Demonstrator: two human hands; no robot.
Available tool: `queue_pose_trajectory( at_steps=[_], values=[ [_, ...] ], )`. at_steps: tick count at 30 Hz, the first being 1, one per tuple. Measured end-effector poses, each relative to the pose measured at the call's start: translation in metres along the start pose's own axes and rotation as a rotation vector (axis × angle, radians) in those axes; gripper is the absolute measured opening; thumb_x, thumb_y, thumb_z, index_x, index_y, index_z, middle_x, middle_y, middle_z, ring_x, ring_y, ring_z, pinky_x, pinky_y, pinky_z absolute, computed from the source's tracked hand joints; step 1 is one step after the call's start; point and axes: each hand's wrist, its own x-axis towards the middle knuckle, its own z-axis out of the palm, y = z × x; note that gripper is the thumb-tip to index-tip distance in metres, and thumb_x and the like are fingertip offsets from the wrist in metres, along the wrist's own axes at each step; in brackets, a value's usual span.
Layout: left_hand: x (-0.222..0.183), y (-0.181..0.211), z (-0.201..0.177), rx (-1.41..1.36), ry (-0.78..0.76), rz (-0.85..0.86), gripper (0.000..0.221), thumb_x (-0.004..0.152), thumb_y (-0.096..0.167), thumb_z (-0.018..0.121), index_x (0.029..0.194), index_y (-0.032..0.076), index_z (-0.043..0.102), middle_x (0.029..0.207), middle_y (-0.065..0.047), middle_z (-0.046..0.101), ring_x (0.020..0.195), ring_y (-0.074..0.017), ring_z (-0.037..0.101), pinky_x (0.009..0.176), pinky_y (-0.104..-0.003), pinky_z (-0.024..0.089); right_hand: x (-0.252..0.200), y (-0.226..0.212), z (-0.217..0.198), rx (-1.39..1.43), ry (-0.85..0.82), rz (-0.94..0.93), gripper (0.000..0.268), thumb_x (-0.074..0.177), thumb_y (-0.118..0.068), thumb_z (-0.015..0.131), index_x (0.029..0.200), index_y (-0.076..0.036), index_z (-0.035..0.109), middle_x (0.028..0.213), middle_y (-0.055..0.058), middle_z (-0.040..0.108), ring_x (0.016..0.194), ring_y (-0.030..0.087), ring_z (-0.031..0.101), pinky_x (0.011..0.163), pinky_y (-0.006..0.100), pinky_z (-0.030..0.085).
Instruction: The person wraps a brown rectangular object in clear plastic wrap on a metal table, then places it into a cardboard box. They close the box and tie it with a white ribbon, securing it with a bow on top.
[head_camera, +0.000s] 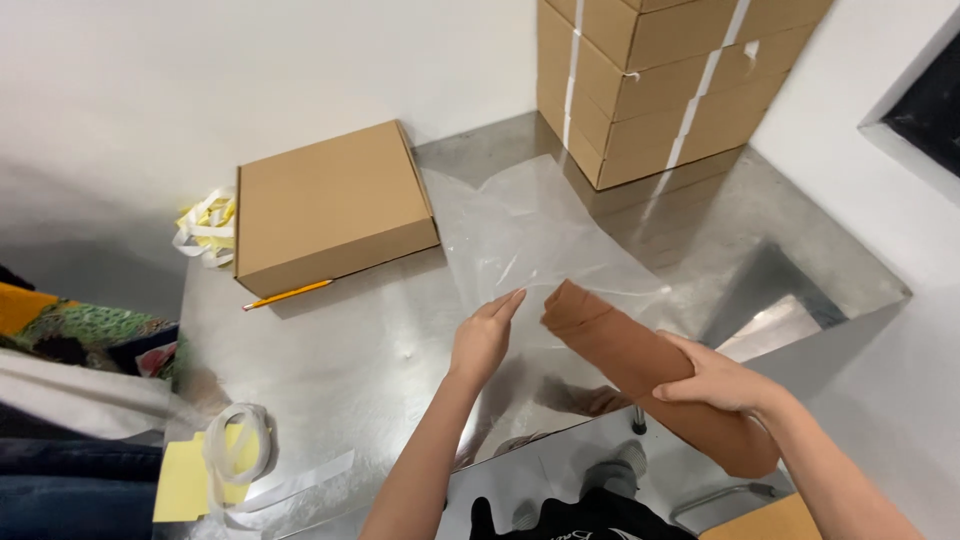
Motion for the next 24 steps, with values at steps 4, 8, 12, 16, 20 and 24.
queue_pose_trajectory(
  at_steps=[4, 8, 12, 16, 20, 24],
  values=[
    [0.002, 0.006, -0.021, -0.104, 0.023, 0.060, 0.063, 0.098, -0.009, 0.056, 0.156, 0.014, 0.055, 0.154, -0.007, 0.062, 0.134, -0.0237, 0.064, 0.111, -0.037, 0.054, 0.024, -0.014, 0.018, -0.039, -0.098, -0.011, 0.074, 0.074, -0.017, 0.092, 0.146, -0.023, 0.072, 0.141, 0.010, 0.075, 0.127, 0.032, 0.070, 0.103, 0.049, 0.058],
    [-0.002, 0.029, -0.054, -0.151, -0.011, 0.147, 0.075, 0.097, -0.017, 0.052, 0.166, 0.008, 0.035, 0.172, -0.015, 0.038, 0.150, -0.0281, 0.047, 0.122, -0.039, 0.043, 0.051, -0.040, 0.043, 0.135, -0.077, 0.053, 0.071, 0.078, -0.022, 0.087, 0.146, -0.011, 0.070, 0.130, 0.020, 0.075, 0.115, 0.038, 0.071, 0.090, 0.052, 0.060],
    [-0.008, 0.048, -0.062, -0.189, -0.063, 0.202, 0.081, 0.099, -0.020, 0.047, 0.171, 0.009, 0.023, 0.177, -0.016, 0.025, 0.160, -0.0312, 0.030, 0.128, -0.043, 0.033, 0.086, -0.056, 0.055, 0.455, -0.005, 0.153, 0.077, 0.078, -0.032, 0.084, 0.143, 0.005, 0.066, 0.122, 0.033, 0.071, 0.103, 0.045, 0.070, 0.078, 0.059, 0.057],
    [-0.019, 0.048, -0.046, -0.161, 0.035, 0.280, 0.077, 0.100, -0.018, 0.046, 0.170, 0.010, 0.028, 0.177, -0.012, 0.028, 0.159, -0.0293, 0.034, 0.126, -0.040, 0.036, 0.216, -0.009, 0.065, 0.694, 0.012, 0.102, 0.065, 0.082, -0.037, 0.082, 0.138, -0.006, 0.070, 0.127, 0.027, 0.069, 0.108, 0.041, 0.069, 0.086, 0.053, 0.057],
    [-0.036, 0.049, -0.051, -0.098, 0.080, 0.330, 0.076, 0.098, -0.015, 0.049, 0.169, 0.009, 0.030, 0.176, -0.012, 0.031, 0.160, -0.0318, 0.033, 0.125, -0.043, 0.036, 0.257, 0.001, 0.087, 0.586, 0.186, -0.415, 0.066, 0.082, -0.028, 0.082, 0.140, -0.005, 0.060, 0.132, 0.023, 0.067, 0.118, 0.033, 0.065, 0.101, 0.045, 0.050],
    [-0.062, 0.042, -0.048, -0.202, -0.079, 0.375, 0.114, 0.068, -0.032, 0.043, 0.172, 0.008, 0.020, 0.181, -0.007, 0.017, 0.168, -0.0359, 0.018, 0.130, -0.055, 0.032, 0.293, 0.024, 0.104, 0.405, 0.409, -1.071, 0.071, 0.082, -0.018, 0.082, 0.142, -0.004, 0.048, 0.139, 0.017, 0.064, 0.130, 0.022, 0.060, 0.120, 0.034, 0.041]
  ],
)
